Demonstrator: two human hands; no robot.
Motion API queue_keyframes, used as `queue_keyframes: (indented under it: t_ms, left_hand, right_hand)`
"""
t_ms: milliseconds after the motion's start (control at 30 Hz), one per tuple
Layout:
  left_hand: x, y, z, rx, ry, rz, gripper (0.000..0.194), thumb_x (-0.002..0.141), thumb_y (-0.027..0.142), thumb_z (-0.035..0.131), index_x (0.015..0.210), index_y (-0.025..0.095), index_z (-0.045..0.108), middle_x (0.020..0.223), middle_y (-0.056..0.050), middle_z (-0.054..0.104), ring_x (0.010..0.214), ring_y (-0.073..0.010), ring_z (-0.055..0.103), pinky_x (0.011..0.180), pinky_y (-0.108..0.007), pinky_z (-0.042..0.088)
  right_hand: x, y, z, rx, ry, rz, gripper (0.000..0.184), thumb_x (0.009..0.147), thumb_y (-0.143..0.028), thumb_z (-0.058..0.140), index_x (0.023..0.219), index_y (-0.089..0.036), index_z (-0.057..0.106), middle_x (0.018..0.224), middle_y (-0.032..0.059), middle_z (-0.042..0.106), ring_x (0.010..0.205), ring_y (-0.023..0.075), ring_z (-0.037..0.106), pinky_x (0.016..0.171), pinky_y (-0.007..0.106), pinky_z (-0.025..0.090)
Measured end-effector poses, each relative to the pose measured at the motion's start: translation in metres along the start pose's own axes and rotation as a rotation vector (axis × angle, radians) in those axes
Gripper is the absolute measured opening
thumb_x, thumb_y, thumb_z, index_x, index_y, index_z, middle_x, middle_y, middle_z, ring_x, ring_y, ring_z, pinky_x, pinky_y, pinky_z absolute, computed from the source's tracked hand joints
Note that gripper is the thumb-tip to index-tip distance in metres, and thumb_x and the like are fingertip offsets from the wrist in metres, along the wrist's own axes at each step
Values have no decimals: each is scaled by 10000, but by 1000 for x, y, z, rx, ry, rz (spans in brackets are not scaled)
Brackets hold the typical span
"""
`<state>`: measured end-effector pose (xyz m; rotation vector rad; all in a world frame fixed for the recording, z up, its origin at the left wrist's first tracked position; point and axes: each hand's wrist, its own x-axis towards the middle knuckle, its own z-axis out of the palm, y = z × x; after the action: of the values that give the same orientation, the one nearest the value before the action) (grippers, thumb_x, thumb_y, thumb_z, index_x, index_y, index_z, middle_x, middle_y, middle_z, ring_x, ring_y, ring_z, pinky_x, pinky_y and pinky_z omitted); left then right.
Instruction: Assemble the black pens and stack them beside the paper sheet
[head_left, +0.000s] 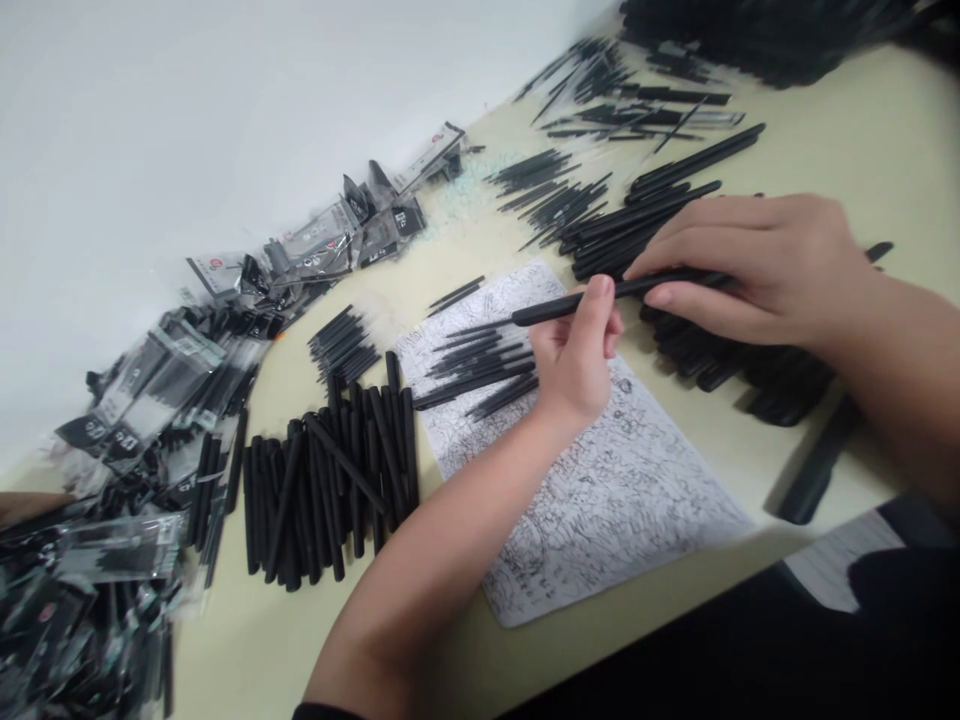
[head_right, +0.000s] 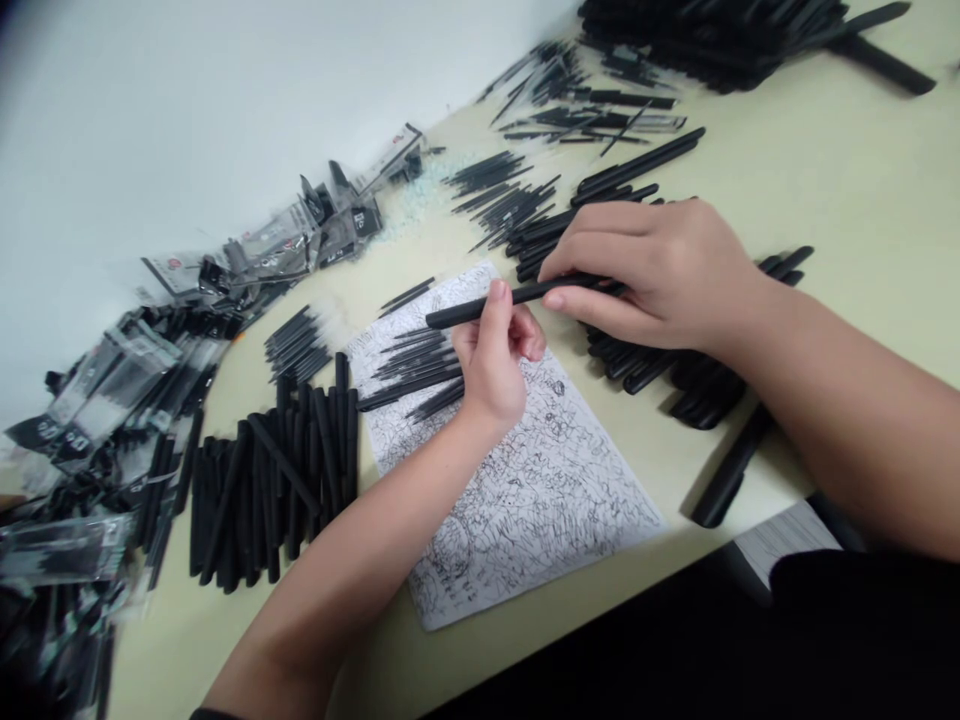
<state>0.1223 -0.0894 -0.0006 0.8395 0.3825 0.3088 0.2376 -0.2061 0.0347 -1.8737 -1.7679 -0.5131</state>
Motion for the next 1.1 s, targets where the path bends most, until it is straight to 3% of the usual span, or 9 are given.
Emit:
queue_keyframes:
  t_ms: [333, 467, 600, 733, 900, 1033, 1100]
  left_hand:
    - [2, -3, -1, 72, -28, 82, 531, 992, 318, 449, 496, 131, 447, 482, 69, 380, 462, 0, 451, 520, -202, 352]
    - [1, -2, -1, 66, -27, 69, 533, 989, 327, 465, 490, 138, 467, 474, 65, 377, 438, -6, 426, 505, -207, 357]
    - [0, -1, -1, 64, -9, 35, 544, 995, 344, 445, 495, 136, 480, 475, 61, 377, 444, -8, 430, 516, -208, 363]
    - [2, -2, -1, 50, -17, 51, 532, 988, 349, 460, 498, 142, 467, 475, 61, 371, 452, -19, 438, 524, -224, 359]
    - [3, -4, -2, -8, -30, 50, 514, 977, 330, 493, 496, 149, 476, 468, 59, 378, 454, -25, 447, 533, -225, 381]
    - [3, -4, -2, -8, -29, 37, 518, 981, 327, 487, 495, 147, 481, 473, 58, 380, 449, -23, 440, 525, -224, 370]
    - [3, -4, -2, 4, -34, 47, 529, 981, 327, 486, 485, 146, 467, 468, 57, 374, 439, -22, 427, 519, -224, 365]
  right_hand:
    - [4, -4, 2, -9, 117, -19, 112, 873, -285, 618, 954, -254, 547, 843, 16, 603, 748, 150, 590, 627, 298, 489]
    - [2, -1, 1, -10, 72, 2, 248, 845, -379, 659, 1022, -240, 554, 792, 16, 582, 693, 144, 555, 586, 291, 453]
    - [1, 1, 1, 16, 22, -9, 122, 938, -303, 508, 1005, -231, 581, 814, 23, 620, 738, 137, 602, 594, 276, 444]
    - [2, -2, 2, -19, 31, -3, 64, 914, -287, 559, 950, -237, 577, 791, 5, 627, 699, 131, 602, 566, 273, 444]
    - [3, -3, 1, -43, 121, 9, 125, 874, -333, 622, 945, -254, 556, 800, 7, 608, 712, 143, 581, 602, 289, 477]
    - [1, 0, 1, -37, 65, 42, 290, 879, -448, 596, 1061, -223, 571, 777, 21, 583, 719, 149, 580, 610, 290, 469]
    - [0, 1, 2, -33, 25, 19, 247, 921, -412, 537, 1062, -215, 585, 804, 30, 616, 732, 146, 601, 593, 283, 454]
